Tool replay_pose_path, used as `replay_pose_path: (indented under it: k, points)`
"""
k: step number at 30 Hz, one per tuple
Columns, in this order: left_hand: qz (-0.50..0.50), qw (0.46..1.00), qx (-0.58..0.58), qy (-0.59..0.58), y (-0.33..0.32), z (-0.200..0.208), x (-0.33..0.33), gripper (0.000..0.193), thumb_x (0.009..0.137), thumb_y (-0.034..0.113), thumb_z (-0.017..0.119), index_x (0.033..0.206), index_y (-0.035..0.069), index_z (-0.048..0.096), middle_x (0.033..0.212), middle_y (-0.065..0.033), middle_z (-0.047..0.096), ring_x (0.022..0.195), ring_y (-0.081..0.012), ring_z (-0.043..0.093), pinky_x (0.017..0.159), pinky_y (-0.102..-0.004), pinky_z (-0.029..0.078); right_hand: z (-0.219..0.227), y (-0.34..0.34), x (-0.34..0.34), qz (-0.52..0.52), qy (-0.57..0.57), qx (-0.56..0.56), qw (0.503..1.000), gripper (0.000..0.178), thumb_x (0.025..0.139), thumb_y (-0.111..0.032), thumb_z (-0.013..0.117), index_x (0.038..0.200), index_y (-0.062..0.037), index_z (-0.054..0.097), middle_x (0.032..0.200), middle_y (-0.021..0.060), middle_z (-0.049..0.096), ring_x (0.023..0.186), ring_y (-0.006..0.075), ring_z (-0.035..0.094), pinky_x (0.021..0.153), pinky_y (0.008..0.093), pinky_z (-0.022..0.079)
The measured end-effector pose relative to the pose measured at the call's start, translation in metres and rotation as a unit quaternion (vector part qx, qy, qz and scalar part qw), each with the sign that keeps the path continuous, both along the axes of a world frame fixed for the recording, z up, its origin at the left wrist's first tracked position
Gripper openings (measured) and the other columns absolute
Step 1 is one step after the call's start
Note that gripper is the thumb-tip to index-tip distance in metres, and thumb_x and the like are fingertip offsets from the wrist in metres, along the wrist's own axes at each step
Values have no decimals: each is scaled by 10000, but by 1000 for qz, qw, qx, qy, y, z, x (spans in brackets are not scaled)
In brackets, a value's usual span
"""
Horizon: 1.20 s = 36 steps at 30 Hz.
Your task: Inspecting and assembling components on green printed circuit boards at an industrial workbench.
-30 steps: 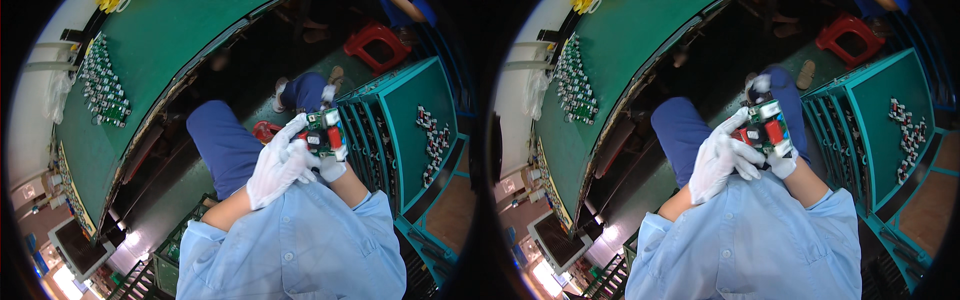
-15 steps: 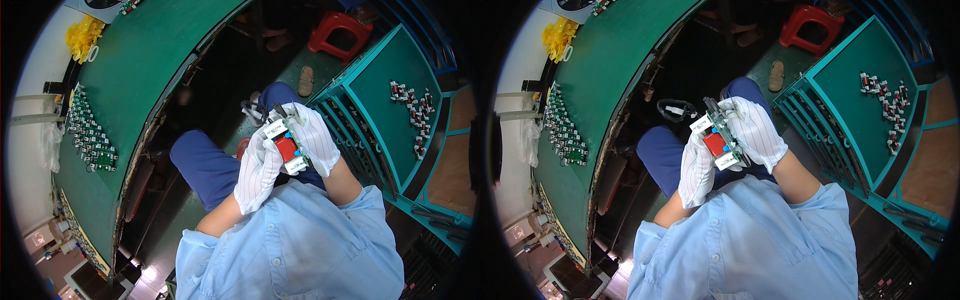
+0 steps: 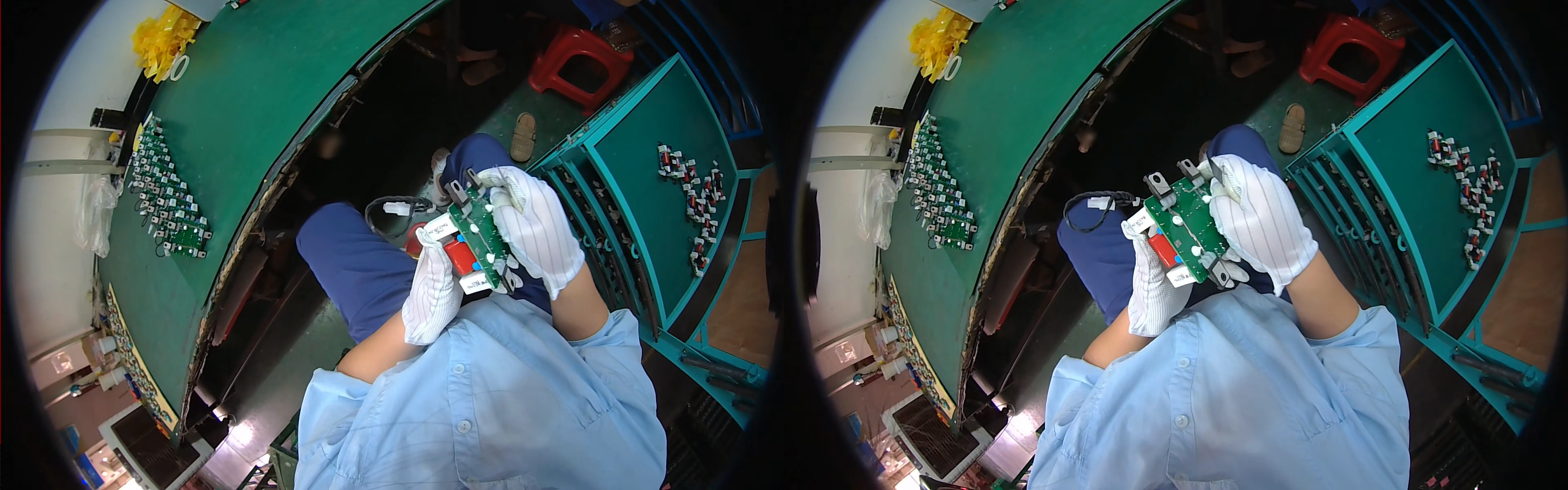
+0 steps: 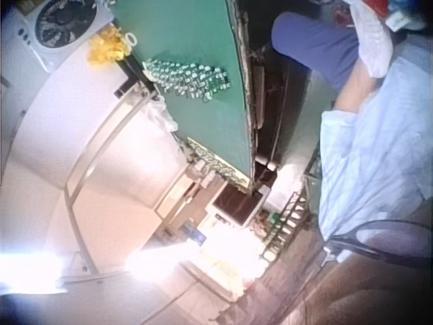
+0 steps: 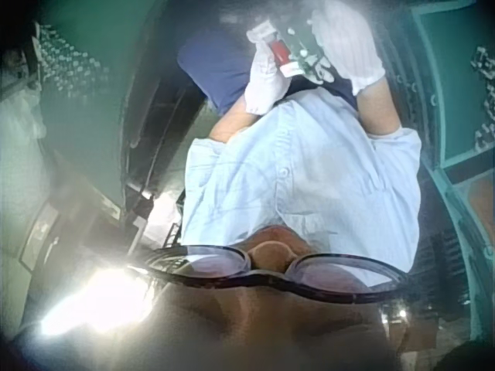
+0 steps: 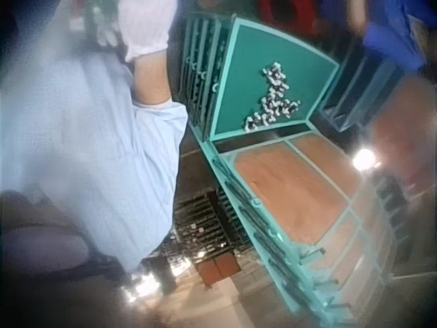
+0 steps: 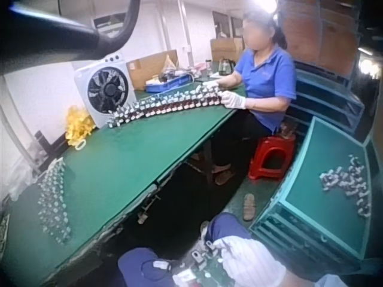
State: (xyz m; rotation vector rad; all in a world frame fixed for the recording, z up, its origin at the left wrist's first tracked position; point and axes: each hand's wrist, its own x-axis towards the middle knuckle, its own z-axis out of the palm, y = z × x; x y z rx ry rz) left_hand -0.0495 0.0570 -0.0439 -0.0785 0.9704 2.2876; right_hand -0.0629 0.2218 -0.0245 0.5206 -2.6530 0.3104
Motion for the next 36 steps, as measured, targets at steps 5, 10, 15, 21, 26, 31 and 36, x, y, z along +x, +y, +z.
replay_pose_path:
  k: [5, 10, 15, 21, 26, 31, 36]
  points:
    - [-8, 988, 136, -73, -5, -6, -5, 678, 825, 570, 361, 1255, 48, 321, 1158, -158, 483, 988, -255, 547, 819, -384, 478, 11, -2, 4, 18, 6, -11, 1000, 207, 695, -108, 572, 862, 13, 587, 1057, 181, 528, 898, 280, 533, 774, 370, 448]
    - [-15, 944, 295, -146, -2, 8, -10, 706, 818, 599, 332, 1271, 58, 337, 1180, -192, 465, 1006, -329, 523, 798, -460, 468, 23, -9, 0, 23, -2, -106, 994, 107, 687, 37, 547, 793, 46, 537, 907, 166, 549, 831, 300, 550, 711, 355, 453]
    - [35, 883, 405, -235, 0, 16, -12, 784, 792, 656, 263, 1270, 38, 338, 1136, -284, 457, 893, -457, 528, 615, -544, 482, 50, -18, 3, -5, -156, -396, 905, 148, 782, -11, 487, 921, 29, 520, 871, 145, 532, 738, 241, 544, 665, 303, 442]
    - [14, 884, 411, -220, -7, 5, -13, 731, 811, 621, 292, 1250, 42, 372, 1182, -248, 442, 988, -407, 509, 746, -529, 459, 48, -24, 9, -48, -231, -569, 788, 189, 813, -48, 471, 988, 15, 502, 881, 97, 544, 731, 136, 533, 685, 238, 426]
    - [31, 884, 400, -241, -11, -6, -13, 664, 835, 573, 312, 1233, 48, 395, 1220, -213, 425, 1080, -357, 468, 880, -514, 392, 47, -29, 9, -44, -245, -606, 755, 225, 806, -55, 467, 1017, 21, 483, 892, 80, 541, 751, 105, 527, 694, 223, 421]
    - [29, 882, 418, -215, -12, -6, -14, 644, 850, 544, 309, 1226, 28, 395, 1219, -223, 421, 1086, -369, 461, 876, -517, 393, 45, -31, 7, -44, -283, -619, 731, 251, 818, -85, 446, 1043, 24, 473, 912, 84, 546, 762, 95, 527, 701, 218, 424]
    - [-22, 929, 348, -124, -7, 8, -17, 648, 851, 561, 262, 1214, 40, 392, 1133, -209, 482, 971, -352, 527, 802, -475, 447, 41, -31, -2, -54, -267, -604, 749, 332, 844, -169, 401, 1109, 19, 470, 929, 91, 566, 778, 93, 530, 706, 213, 421]
